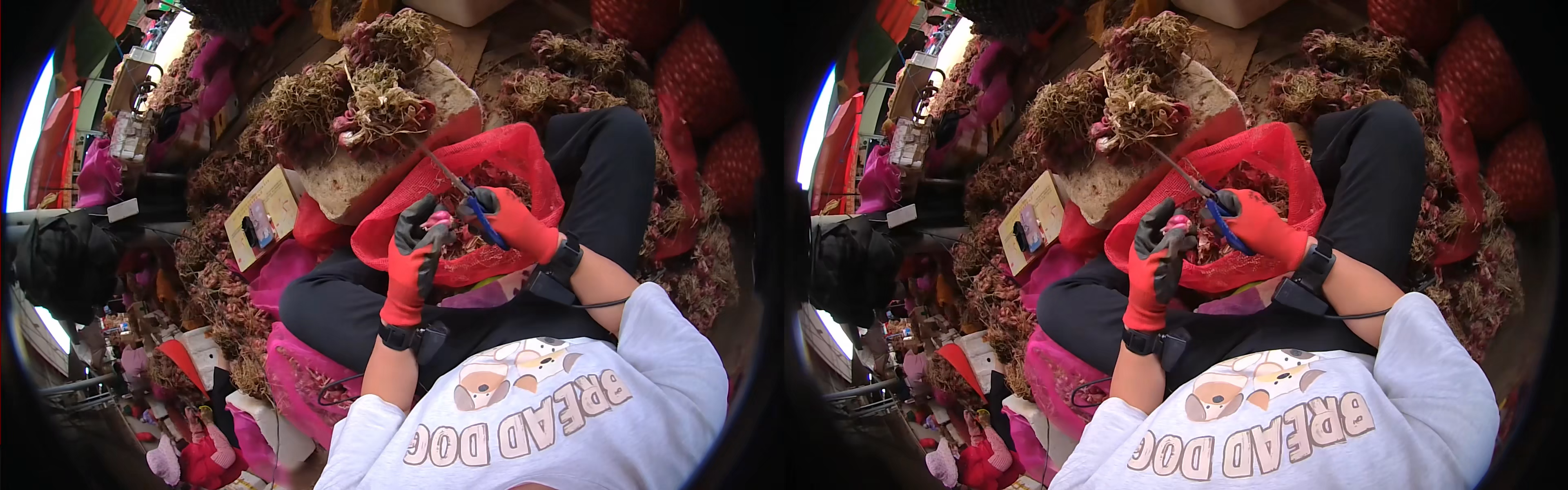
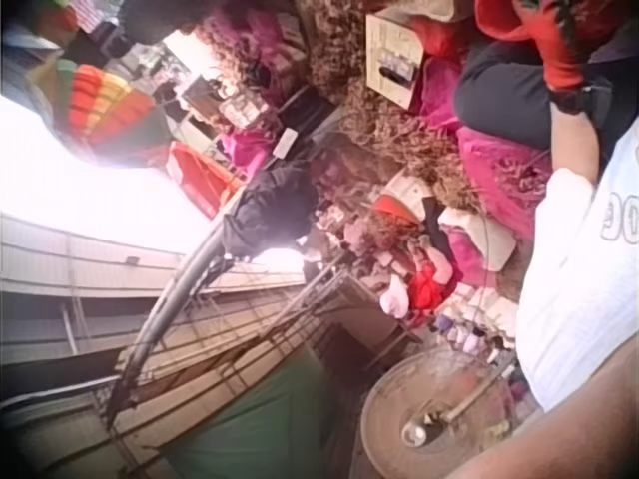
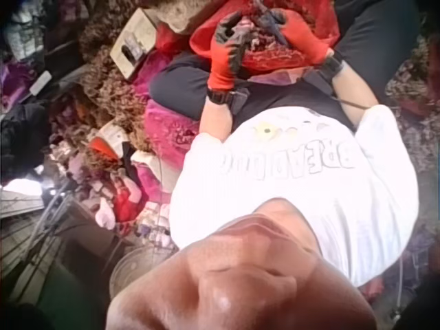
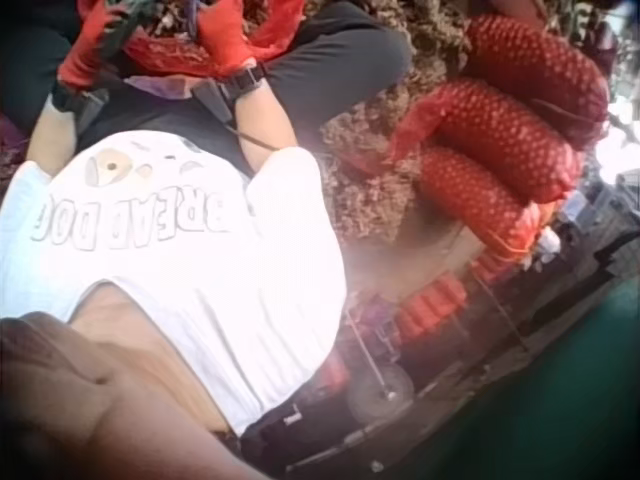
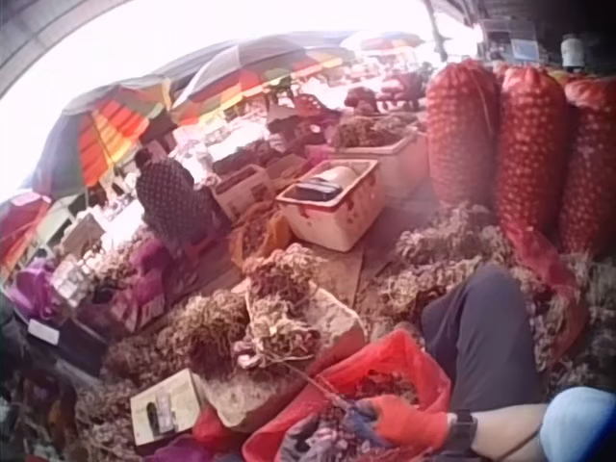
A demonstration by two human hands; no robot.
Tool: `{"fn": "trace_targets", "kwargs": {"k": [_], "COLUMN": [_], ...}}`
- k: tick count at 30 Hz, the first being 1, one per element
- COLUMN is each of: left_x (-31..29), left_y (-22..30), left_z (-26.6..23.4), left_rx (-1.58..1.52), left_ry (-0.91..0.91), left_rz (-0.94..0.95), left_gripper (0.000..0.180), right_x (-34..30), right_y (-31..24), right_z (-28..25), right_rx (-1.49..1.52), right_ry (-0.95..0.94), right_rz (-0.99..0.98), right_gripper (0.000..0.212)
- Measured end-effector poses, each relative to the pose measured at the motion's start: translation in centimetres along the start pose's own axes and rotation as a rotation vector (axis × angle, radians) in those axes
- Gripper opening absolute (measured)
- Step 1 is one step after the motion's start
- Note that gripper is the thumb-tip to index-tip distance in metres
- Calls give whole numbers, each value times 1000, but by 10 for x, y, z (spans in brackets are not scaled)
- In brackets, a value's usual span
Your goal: Processing or trimming dried shallots or onions using scissors.
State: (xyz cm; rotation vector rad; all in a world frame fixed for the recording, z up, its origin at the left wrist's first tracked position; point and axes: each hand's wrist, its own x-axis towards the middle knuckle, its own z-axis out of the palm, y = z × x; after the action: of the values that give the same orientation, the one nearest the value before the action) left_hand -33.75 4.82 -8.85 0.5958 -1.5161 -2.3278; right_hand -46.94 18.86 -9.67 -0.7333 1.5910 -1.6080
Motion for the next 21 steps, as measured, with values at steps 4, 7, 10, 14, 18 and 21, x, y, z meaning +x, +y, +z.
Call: {"fn": "trace_targets", "kwargs": {"k": [4, 7, 10, 14, 18, 21], "left_x": [1, -1, -1, -3, 8, 7], "left_y": [4, 5, -11, -30, -5, -7], "left_z": [-10, -6, -26, -37, -14, -14], "left_rx": [42, -45, -98, 144, 220, 7], "left_ry": [-142, -157, -183, -165, -116, -75], "left_rz": [-137, -168, -196, -79, -153, -204], "left_gripper": [30, 26, 22, 13, 14, 17], "right_x": [-2, 2, 5, -1, -11, -4], "right_y": [-30, -24, -17, -22, -21, -23], "right_z": [-7, -2, -6, -2, -1, -8], "right_rx": [317, 46, -367, -517, 98, 247], "right_ry": [-162, -186, -197, -203, -198, -51], "right_rz": [197, -40, -360, -455, -105, 82], "right_gripper": [21, 19, 15, 13, 15, 18]}}
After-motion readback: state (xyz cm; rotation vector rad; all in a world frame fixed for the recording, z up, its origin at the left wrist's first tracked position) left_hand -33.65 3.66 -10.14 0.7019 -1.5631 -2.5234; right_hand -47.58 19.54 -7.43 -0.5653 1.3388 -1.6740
